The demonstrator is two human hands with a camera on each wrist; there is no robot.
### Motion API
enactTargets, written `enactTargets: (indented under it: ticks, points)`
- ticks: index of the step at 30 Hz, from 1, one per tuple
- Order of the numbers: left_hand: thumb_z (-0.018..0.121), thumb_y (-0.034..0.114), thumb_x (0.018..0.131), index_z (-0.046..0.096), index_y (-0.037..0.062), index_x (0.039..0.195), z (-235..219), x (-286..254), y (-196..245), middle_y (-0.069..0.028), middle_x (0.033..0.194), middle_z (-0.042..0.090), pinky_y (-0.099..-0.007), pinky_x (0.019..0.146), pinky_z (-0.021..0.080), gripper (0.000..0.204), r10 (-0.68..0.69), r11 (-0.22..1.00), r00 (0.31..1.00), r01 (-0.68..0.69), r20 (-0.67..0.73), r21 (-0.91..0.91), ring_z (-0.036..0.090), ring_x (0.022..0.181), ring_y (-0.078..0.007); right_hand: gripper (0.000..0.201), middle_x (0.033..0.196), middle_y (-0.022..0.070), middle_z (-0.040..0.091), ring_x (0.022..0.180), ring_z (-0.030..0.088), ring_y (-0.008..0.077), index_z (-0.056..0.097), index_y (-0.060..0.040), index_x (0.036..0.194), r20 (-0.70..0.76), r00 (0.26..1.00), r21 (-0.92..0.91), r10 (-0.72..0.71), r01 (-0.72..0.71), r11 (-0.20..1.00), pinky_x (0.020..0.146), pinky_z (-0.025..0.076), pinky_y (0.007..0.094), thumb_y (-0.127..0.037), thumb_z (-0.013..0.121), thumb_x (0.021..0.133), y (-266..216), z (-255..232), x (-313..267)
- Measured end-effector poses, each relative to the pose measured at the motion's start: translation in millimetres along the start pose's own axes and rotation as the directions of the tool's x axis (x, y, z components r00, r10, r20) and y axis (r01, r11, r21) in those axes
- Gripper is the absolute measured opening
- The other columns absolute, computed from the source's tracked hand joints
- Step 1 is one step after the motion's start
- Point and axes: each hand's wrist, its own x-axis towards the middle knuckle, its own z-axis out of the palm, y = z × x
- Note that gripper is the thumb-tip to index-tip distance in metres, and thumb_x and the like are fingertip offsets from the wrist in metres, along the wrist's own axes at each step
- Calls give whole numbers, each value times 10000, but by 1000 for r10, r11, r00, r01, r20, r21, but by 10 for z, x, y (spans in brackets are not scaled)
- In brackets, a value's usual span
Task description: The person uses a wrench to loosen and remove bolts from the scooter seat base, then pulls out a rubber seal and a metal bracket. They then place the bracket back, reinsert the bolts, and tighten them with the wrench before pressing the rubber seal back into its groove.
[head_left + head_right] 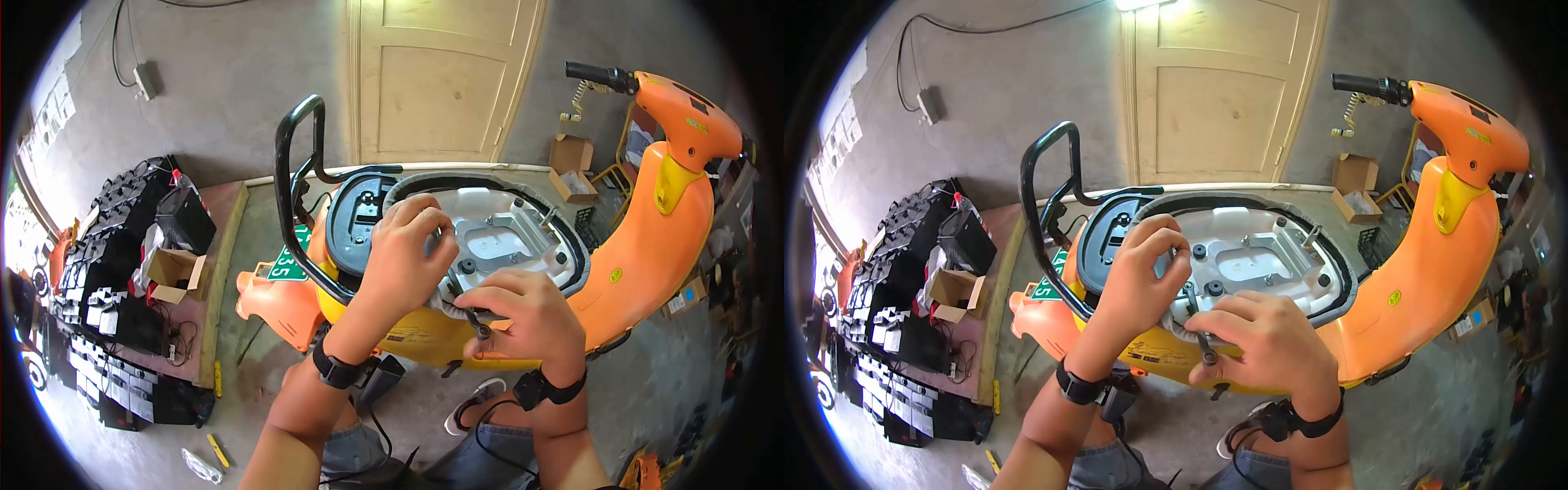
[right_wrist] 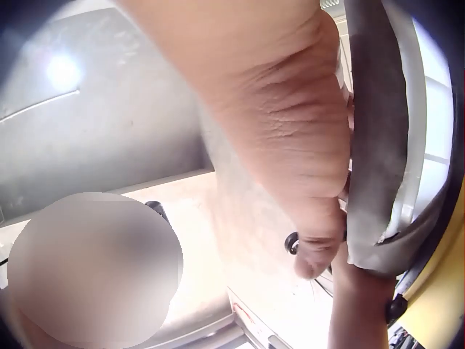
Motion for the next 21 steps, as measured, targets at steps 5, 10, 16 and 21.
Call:
enactTargets:
  ticks: [5, 10, 16, 21]
  points:
    - [696, 48, 895, 674, -1, 980, 8, -6, -13, -135, 1128, 666, -419, 988, 507, 101, 15, 1000, 1000, -15, -10, 15, 645, 1088, -343, 590, 751, 40, 658, 686, 654, 262, 742, -86, 980, -70, 995, -62, -74, 69, 996, 617, 535, 381, -580, 900, 698, 44, 90, 17]
    - [697, 51, 897, 679, -4, 970, -6, 0, -1, -136, 1120, 667, -420, 978, 512, 94, -15, 1000, 1000, 15, -1, 17, 652, 1071, -341, 580, 629, 23, 569, 575, 574, 221, 743, -64, 909, -155, 973, -162, -172, 146, 976, 526, 485, 344, -581, 903, 700, 125, 188, -32]
    - [741, 124, 875, 717, 49, 956, -3, 2, 2, -118, 1153, 684, -479, 974, 514, 113, -54, 998, 998, 53, -13, -19, 651, 1098, -376, 531, 617, 13, 533, 570, 572, 206, 742, -54, 914, -136, 969, -214, -205, 173, 961, 513, 481, 330, -545, 882, 767, 91, 169, -20]
    - [737, 114, 874, 714, 40, 957, 0, 7, -30, -126, 1152, 685, -480, 976, 515, 114, -56, 998, 998, 56, -13, -34, 652, 1092, -386, 491, 613, 27, 537, 550, 588, 215, 739, -33, 923, -186, 958, -217, -220, 178, 960, 488, 479, 336, -485, 885, 797, 127, 211, -20]
